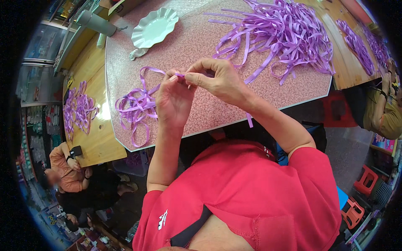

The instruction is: The person is tying knots in long purple plastic strips at a workbench.

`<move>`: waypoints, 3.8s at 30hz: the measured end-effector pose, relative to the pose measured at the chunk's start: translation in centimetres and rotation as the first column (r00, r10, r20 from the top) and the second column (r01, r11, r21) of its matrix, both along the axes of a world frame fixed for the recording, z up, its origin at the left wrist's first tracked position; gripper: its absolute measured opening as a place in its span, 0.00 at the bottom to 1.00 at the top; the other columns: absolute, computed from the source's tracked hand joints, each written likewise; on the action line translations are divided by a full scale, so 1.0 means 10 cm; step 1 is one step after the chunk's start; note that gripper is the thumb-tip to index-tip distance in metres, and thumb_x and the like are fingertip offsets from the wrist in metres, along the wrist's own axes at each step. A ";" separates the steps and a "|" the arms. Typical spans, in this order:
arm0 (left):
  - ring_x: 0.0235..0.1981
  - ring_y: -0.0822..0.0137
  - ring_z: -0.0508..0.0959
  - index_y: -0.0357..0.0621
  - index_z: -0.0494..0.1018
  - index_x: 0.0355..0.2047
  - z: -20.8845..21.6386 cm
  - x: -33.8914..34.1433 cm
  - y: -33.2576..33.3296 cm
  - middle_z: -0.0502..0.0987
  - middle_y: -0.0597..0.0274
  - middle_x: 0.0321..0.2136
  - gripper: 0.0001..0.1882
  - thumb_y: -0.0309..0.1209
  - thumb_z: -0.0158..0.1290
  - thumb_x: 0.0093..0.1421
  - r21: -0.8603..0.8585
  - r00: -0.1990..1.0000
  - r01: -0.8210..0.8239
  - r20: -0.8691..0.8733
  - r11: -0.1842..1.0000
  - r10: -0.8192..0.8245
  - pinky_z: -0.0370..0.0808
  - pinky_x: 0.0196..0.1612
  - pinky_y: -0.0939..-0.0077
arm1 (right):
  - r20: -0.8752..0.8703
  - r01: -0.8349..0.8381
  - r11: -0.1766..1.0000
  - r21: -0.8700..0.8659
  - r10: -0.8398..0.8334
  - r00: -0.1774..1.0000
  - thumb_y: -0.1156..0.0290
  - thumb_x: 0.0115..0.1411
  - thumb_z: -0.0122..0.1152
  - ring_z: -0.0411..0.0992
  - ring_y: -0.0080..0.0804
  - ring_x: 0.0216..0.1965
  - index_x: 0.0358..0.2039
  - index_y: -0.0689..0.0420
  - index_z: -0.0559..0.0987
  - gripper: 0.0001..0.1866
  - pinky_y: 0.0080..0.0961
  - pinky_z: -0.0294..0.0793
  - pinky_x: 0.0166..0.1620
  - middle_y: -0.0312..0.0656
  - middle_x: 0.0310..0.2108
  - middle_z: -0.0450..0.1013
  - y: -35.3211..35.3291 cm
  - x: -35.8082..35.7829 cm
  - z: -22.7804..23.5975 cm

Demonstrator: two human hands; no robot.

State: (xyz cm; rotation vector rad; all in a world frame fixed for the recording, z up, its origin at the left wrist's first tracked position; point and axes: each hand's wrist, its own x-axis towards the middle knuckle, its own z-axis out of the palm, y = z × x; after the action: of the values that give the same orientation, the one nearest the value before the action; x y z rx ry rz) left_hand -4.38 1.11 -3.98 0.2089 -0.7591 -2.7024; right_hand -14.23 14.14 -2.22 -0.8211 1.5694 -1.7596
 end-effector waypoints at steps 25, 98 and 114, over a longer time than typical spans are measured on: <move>0.50 0.60 0.74 0.44 0.76 0.52 0.27 0.03 -0.21 0.77 0.60 0.45 0.26 0.29 0.65 0.50 -0.838 0.928 -0.271 -0.358 -0.473 0.102 0.65 0.56 0.63 | -0.186 0.109 0.981 0.158 -0.079 0.979 0.69 0.63 0.64 0.61 0.08 0.26 0.37 0.62 0.82 0.09 0.11 0.60 0.27 0.24 0.25 0.70 0.10 -0.02 0.14; 0.43 0.71 0.76 0.44 0.73 0.38 0.13 0.19 -0.13 0.77 0.63 0.38 0.06 0.29 0.57 0.64 -0.523 0.899 0.420 0.351 0.742 -0.261 0.70 0.54 0.73 | -0.206 0.149 0.980 0.131 -0.120 0.971 0.72 0.61 0.66 0.66 0.11 0.30 0.34 0.60 0.81 0.05 0.13 0.65 0.33 0.28 0.28 0.73 0.46 -0.26 0.17; 0.43 0.63 0.75 0.46 0.77 0.34 0.11 0.02 -0.06 0.82 0.67 0.38 0.07 0.23 0.61 0.55 -0.966 0.926 -0.258 -0.243 0.014 0.289 0.68 0.48 0.66 | -0.006 0.130 0.991 0.031 -0.129 0.992 0.63 0.61 0.68 0.63 0.10 0.24 0.36 0.61 0.83 0.12 0.14 0.59 0.25 0.27 0.24 0.73 0.19 0.01 -0.06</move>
State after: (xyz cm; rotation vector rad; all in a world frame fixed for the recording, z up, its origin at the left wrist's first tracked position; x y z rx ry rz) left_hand -4.22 0.51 -2.90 0.0112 -2.1223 -1.2022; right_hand -14.16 16.03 -2.82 -0.7227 1.6820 -1.8202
